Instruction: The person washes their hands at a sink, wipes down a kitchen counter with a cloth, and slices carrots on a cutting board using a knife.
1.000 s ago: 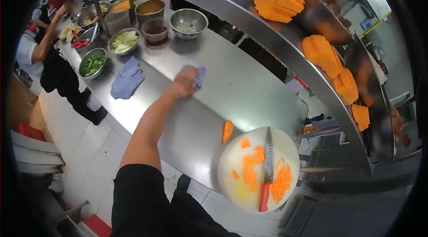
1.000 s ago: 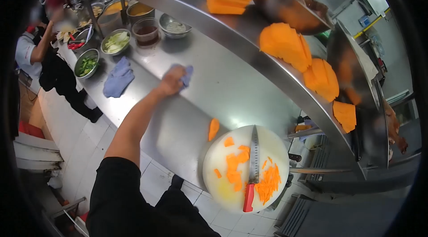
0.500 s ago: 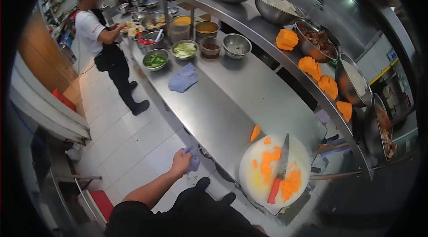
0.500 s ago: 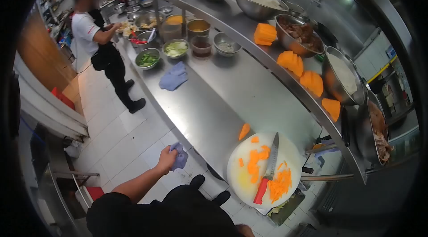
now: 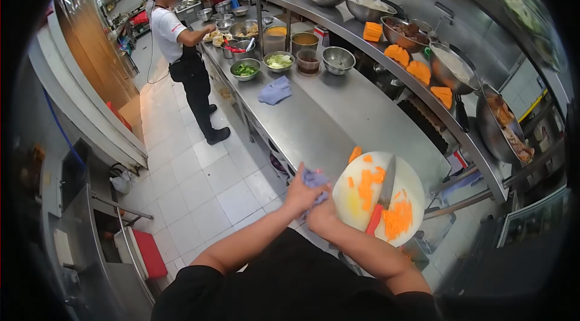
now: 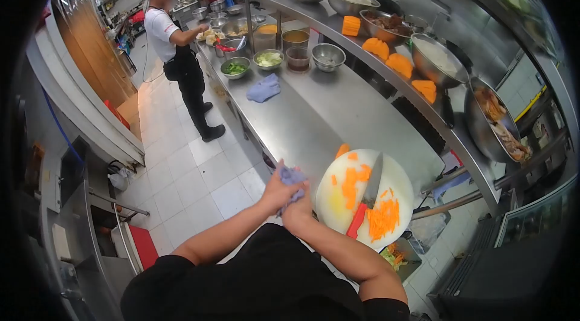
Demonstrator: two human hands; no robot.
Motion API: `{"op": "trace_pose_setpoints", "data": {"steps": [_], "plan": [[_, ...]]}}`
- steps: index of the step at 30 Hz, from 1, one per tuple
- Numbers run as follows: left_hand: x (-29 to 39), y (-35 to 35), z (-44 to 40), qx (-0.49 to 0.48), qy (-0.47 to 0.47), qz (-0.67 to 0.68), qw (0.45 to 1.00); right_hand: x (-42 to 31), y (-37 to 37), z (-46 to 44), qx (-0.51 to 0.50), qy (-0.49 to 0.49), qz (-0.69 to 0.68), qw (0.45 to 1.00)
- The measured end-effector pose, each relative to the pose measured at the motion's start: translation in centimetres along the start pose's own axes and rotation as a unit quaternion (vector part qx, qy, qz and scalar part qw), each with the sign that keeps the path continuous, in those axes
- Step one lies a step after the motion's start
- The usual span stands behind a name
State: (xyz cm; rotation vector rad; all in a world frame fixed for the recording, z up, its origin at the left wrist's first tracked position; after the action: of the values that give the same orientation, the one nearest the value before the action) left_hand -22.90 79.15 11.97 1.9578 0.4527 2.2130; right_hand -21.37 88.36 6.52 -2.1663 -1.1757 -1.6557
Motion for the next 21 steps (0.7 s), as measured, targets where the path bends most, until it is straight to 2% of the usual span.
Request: {"op": "trace_pose_setpoints", "data": {"steps": [1,2,3,4,5,6,8,9,10,11,12,14,16,17,18,19,20,21], "plan": [[-0.8,0.3,-0.4,0.048,0.004,0.018,0.999,-2.2,-0.5,1.1,0.032,-0.019,0.019,0.999],[0.2,1.1,0.3,0.045,0.007,0.015,0.999,1.7,1.8,0.3,-0.025,0.085,-0.151,0.984],[2.2,2.2,0.9,0.002,0.025,-0.012,1.000,6.3,4.5,-0.7,-0.132,0.160,-0.380,0.901],[3.6,2.9,1.0,-0.044,0.041,-0.038,0.997,11.1,7.3,-1.8,-0.255,0.190,-0.534,0.783],[3.2,3.1,0.6,-0.011,0.030,-0.058,0.998,10.1,6.2,-1.2,-0.253,0.211,-0.585,0.741],[2.7,3.0,0.4,0.012,0.019,-0.080,0.997,10.8,6.2,-0.6,-0.266,0.199,-0.589,0.737],[3.7,3.4,-0.9,0.062,-0.016,-0.158,0.985,13.8,6.4,1.2,-0.164,0.159,-0.648,0.727],[3.9,3.8,-2.7,0.088,-0.033,-0.159,0.983,16.1,6.6,3.1,-0.182,0.134,-0.647,0.728],[2.7,4.4,-5.5,0.113,-0.030,-0.212,0.970,19.0,7.5,4.8,-0.081,0.094,-0.701,0.702],[3.6,4.2,-7.5,0.094,-0.041,-0.211,0.972,21.1,7.7,6.0,0.028,0.057,-0.739,0.671],[4.9,4.1,-9.4,0.100,-0.045,-0.250,0.962,21.9,6.5,7.2,0.023,0.044,-0.733,0.678],[7.0,4.1,-11.9,0.122,-0.046,-0.328,0.936,22.7,2.4,10.2,-0.246,-0.074,-0.806,0.533],[8.8,2.5,-11.9,0.131,-0.053,-0.371,0.918,22.2,-1.9,13.2,-0.236,-0.209,-0.765,0.561],[9.8,0.8,-11.3,0.150,0.000,-0.451,0.880,22.5,-3.1,13.9,-0.235,-0.216,-0.765,0.560],[10.7,-0.7,-10.6,0.169,0.054,-0.525,0.832,23.0,-4.3,14.4,-0.262,-0.268,-0.747,0.549],[11.6,-2.2,-10.0,0.121,0.018,-0.524,0.843,23.2,-5.4,14.9,-0.289,-0.318,-0.726,0.537],[10.2,-3.6,-10.8,0.121,0.015,-0.525,0.842,22.9,-6.0,15.0,-0.287,-0.321,-0.726,0.536],[7.5,-6.0,-12.5,0.095,-0.125,-0.502,0.851,22.2,-6.4,15.1,-0.304,-0.334,-0.720,0.527]]}}
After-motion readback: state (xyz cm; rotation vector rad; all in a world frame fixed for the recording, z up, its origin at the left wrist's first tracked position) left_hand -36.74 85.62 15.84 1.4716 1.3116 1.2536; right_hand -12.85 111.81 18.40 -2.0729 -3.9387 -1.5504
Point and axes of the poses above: each hand's wrist, its own z-axis away from the middle knuckle, its own y-axis out of the back of the hand, x = y × z, the point moved 2 cm from there along -z, towards the middle knuckle, and after that the axes turned 14 degrees about -z, right-handed, at the moved point
